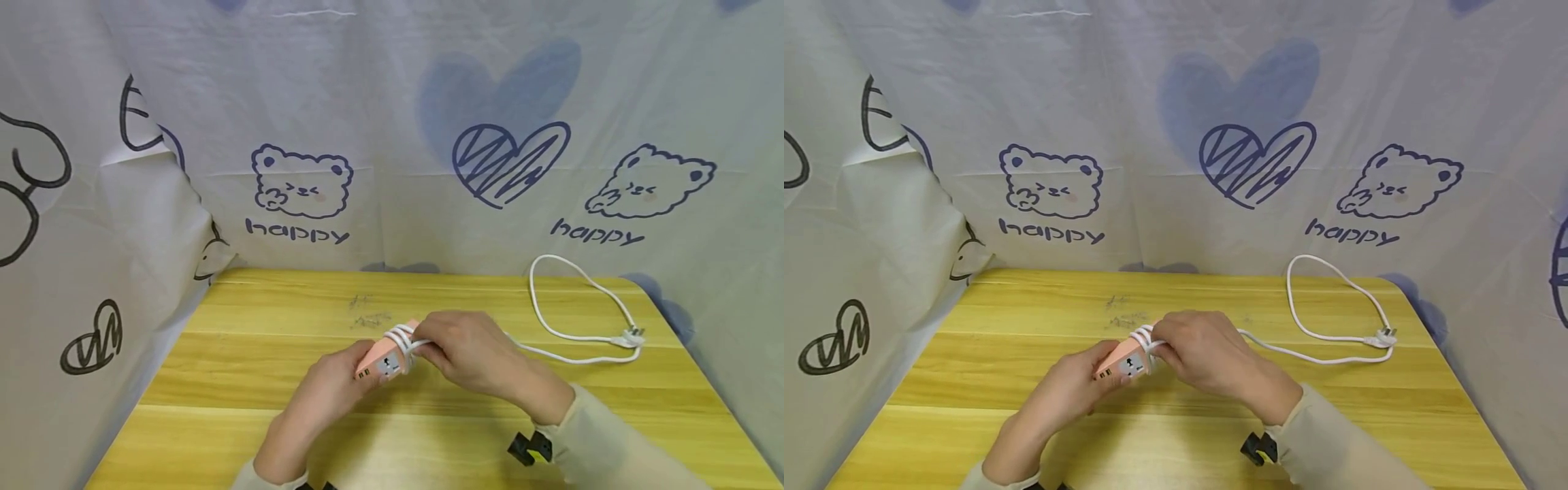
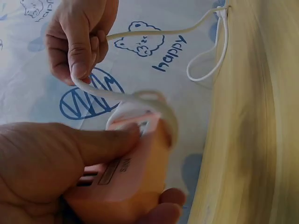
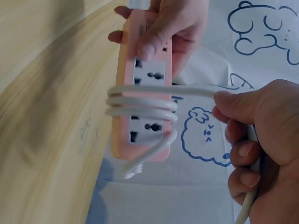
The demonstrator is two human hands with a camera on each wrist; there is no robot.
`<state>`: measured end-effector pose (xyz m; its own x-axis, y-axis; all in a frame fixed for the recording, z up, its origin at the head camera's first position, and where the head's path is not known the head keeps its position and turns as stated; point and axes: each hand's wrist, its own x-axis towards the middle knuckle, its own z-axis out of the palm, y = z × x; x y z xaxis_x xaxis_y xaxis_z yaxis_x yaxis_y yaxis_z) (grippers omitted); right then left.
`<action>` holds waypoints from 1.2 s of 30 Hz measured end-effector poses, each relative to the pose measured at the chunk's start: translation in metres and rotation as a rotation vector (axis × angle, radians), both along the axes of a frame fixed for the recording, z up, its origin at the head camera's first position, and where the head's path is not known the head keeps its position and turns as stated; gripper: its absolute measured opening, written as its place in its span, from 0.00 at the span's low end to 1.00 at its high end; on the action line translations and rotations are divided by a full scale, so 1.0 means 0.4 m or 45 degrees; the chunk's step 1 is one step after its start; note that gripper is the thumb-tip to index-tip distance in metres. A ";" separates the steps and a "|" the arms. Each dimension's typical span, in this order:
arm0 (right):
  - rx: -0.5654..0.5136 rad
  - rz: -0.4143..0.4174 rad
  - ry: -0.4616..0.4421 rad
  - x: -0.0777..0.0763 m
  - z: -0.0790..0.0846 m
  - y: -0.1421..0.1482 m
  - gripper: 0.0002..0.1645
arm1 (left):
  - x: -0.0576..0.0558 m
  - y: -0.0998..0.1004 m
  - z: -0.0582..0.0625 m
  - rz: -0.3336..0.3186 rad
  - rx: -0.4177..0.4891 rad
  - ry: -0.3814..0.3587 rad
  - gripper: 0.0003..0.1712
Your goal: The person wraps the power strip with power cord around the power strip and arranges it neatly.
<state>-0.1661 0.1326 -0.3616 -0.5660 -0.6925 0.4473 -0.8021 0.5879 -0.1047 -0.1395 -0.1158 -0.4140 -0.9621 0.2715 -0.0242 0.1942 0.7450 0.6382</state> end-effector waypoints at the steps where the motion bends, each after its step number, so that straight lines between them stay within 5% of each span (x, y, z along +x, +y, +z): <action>1: 0.002 0.015 0.011 -0.002 0.003 0.000 0.07 | 0.001 -0.001 0.001 -0.038 -0.001 -0.010 0.25; 9: -0.048 0.116 0.028 -0.022 0.016 0.008 0.16 | 0.006 -0.009 0.004 -0.367 0.185 -0.211 0.21; 13: -0.046 0.093 -0.141 -0.029 0.027 0.010 0.18 | 0.008 -0.014 0.004 -0.453 0.247 -0.225 0.22; 20: -0.263 -0.008 -0.750 -0.050 0.018 0.032 0.11 | 0.007 -0.021 0.010 -0.513 0.367 -0.323 0.21; 30: -0.554 -0.018 -1.025 -0.072 -0.068 0.022 0.10 | 0.004 -0.046 0.031 -0.601 0.528 -0.442 0.19; 36: -0.810 0.192 -1.149 -0.060 -0.105 0.005 0.21 | 0.006 -0.053 0.041 -0.576 0.630 -0.465 0.29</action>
<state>-0.1902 0.1346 -0.4036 -0.7919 -0.5724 0.2125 -0.3388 0.1224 -0.9329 -0.1370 -0.1370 -0.3976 -0.7086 0.6995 -0.0924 0.1249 0.2532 0.9593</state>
